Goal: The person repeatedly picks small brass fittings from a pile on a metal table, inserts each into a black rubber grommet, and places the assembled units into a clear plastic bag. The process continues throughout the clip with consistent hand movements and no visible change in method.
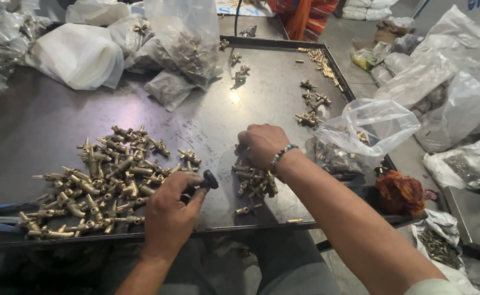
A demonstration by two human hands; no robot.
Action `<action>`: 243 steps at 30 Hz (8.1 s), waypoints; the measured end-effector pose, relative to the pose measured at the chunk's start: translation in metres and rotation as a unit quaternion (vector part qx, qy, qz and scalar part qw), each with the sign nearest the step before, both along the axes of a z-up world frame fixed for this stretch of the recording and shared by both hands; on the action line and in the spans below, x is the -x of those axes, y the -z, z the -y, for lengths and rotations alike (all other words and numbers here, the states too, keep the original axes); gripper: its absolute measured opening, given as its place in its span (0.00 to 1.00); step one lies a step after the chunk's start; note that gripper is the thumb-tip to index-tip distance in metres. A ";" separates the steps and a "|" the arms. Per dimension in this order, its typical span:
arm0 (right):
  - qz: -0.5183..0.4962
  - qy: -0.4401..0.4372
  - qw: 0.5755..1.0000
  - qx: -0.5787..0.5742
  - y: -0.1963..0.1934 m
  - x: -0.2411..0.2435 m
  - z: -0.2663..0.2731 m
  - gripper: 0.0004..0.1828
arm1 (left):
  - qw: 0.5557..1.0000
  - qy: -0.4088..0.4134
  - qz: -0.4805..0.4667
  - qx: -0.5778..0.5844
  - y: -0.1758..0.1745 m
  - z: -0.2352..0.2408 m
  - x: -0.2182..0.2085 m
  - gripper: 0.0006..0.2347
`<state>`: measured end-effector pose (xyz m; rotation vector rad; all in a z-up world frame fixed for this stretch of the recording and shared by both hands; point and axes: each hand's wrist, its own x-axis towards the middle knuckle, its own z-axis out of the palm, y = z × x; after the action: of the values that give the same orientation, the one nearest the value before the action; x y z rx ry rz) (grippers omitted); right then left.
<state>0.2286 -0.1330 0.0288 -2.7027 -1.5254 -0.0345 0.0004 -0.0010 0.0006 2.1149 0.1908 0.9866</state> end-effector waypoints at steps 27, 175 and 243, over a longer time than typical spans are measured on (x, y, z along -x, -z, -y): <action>-0.581 0.042 0.653 -0.484 0.055 0.107 0.048 0.14 | 0.991 0.053 -0.037 0.118 -0.010 0.001 0.003 0.08; -0.553 0.111 0.698 -0.441 0.019 0.069 0.042 0.14 | 0.997 -0.005 -0.072 0.001 -0.003 0.006 0.000 0.07; -0.598 -0.115 0.632 -0.479 0.067 0.099 0.075 0.12 | 0.876 0.156 -0.226 0.397 0.013 0.004 -0.012 0.07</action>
<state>0.1292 -0.2075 -0.0383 -1.0848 -0.8702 0.6177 0.0128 -0.0054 -0.0121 1.4913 0.3942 0.1350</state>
